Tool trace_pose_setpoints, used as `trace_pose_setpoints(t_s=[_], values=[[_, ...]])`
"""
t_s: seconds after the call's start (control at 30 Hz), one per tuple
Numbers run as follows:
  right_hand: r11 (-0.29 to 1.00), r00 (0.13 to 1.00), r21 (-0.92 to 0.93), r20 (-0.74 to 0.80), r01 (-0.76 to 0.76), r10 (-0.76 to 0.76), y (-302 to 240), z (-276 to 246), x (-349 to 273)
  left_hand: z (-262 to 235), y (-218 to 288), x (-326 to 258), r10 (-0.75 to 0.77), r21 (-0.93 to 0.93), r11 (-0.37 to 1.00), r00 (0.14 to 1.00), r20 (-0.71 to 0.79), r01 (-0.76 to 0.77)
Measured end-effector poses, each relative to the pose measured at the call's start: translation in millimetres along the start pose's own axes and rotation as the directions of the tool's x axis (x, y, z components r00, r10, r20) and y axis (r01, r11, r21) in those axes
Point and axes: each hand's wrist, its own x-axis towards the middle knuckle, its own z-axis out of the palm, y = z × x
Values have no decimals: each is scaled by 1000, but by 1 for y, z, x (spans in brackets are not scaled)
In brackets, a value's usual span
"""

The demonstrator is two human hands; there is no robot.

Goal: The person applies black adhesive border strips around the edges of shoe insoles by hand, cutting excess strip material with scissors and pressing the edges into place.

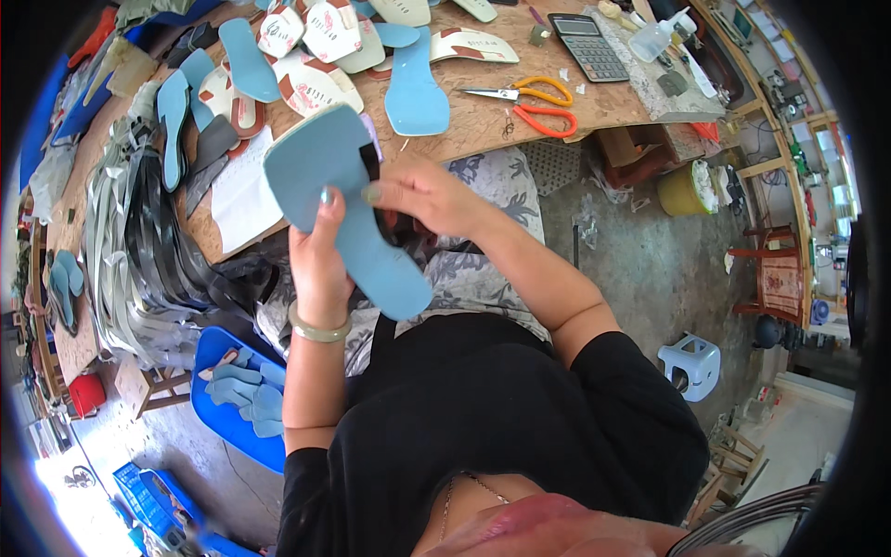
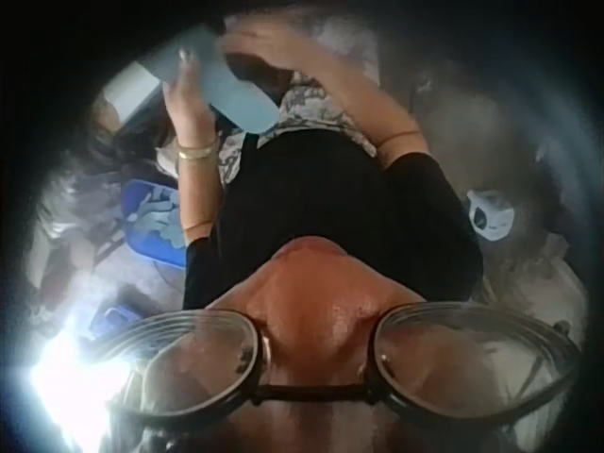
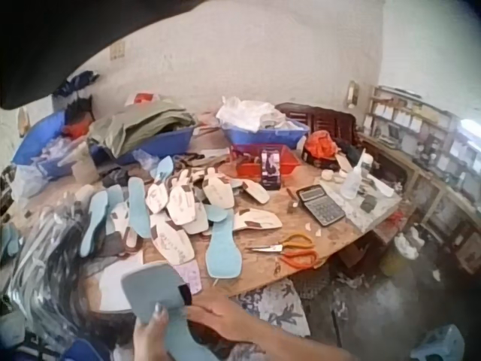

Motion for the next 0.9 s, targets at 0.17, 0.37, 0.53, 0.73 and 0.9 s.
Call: trace_pose_setpoints(t_s=[0.17,0.37,0.53,0.73,0.9], values=[[988,995,-148,-103,-33,18,8,0,7,10,6,11,-82,-73,994,995,-49,78],[991,983,-75,-158,-109,96,-3,-13,25,1,4,22,-150,-67,986,989,-1,150],[990,991,-79,40,-121,125,-7,-26,33,-16,9,30,-255,2,965,941,223,262],[921,978,-351,-63,166,-200,1,-34,50,-35,9,26,-297,-82,927,848,439,366],[987,994,-130,-48,94,-101,-2,1,41,-27,-8,14,-196,-88,973,964,180,214]])
